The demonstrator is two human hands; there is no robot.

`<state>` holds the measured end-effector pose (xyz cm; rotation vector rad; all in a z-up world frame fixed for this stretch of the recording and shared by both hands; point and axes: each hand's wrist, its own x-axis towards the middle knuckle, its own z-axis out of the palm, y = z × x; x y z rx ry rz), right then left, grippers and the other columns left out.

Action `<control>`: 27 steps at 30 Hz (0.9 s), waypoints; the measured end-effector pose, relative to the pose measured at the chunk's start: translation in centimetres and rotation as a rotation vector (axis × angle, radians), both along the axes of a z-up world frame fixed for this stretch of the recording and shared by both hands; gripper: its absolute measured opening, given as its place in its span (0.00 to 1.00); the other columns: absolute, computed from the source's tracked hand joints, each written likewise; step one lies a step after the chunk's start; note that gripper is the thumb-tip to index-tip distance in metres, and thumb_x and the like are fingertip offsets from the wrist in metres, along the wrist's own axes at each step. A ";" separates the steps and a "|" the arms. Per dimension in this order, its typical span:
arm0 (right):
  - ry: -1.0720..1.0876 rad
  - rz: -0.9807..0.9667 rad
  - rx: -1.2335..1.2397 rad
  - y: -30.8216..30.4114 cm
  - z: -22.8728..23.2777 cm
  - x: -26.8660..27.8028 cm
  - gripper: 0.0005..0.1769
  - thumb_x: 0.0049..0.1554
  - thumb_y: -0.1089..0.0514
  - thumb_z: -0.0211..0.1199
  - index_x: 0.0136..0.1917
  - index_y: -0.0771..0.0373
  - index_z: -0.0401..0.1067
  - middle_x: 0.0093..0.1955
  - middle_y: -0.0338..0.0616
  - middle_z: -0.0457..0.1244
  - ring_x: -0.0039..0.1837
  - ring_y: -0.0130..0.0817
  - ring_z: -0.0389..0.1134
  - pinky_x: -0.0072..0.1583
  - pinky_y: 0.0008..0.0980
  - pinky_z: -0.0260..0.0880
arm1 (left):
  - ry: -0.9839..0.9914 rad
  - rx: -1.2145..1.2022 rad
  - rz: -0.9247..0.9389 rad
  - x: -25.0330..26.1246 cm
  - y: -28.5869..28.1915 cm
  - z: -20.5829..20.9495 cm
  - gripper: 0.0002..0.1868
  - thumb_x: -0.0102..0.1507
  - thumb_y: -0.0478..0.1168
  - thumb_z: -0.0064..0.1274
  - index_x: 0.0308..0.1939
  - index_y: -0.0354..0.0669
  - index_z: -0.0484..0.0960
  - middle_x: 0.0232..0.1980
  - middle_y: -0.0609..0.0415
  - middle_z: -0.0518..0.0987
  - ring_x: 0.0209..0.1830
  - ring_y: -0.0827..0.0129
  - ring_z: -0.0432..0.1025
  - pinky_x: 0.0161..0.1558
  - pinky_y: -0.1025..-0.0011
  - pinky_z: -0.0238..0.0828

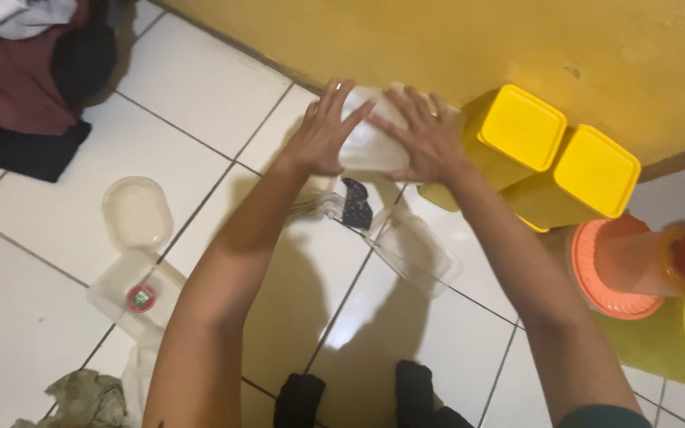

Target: The person kneels on a tiled floor and wipes several translucent plastic containers with a dark cloth. They handle each container one at a time, wiping the exterior and interior, then place them into a stack against the wall.

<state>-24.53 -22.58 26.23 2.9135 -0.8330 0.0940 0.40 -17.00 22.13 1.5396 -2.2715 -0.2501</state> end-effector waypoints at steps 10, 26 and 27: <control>0.037 -0.046 -0.050 -4.9 1.6 -4.7 0.61 0.40 0.24 0.69 0.81 0.40 0.55 0.84 0.53 0.43 0.80 0.61 0.47 0.74 0.67 0.43 | -0.153 0.037 -0.044 -5.7 -8.8 -0.6 0.70 0.38 0.38 0.74 0.80 0.65 0.50 0.82 0.43 0.43 0.83 0.42 0.37 0.73 0.38 0.50; 0.170 -0.249 0.016 -9.0 -2.2 -7.0 0.53 0.51 0.17 0.51 0.83 0.37 0.50 0.84 0.48 0.43 0.83 0.60 0.39 0.76 0.73 0.22 | -0.197 -0.044 0.088 -8.0 -11.7 -5.6 0.38 0.63 0.38 0.56 0.77 0.62 0.62 0.84 0.54 0.48 0.85 0.59 0.37 0.76 0.34 0.39; 0.182 -0.250 0.000 -9.1 -2.3 -7.0 0.53 0.51 0.17 0.51 0.82 0.39 0.50 0.84 0.48 0.43 0.83 0.58 0.38 0.76 0.73 0.21 | -0.206 -0.054 0.095 -8.3 -12.0 -6.0 0.38 0.65 0.38 0.54 0.78 0.62 0.61 0.84 0.54 0.49 0.85 0.60 0.38 0.76 0.33 0.38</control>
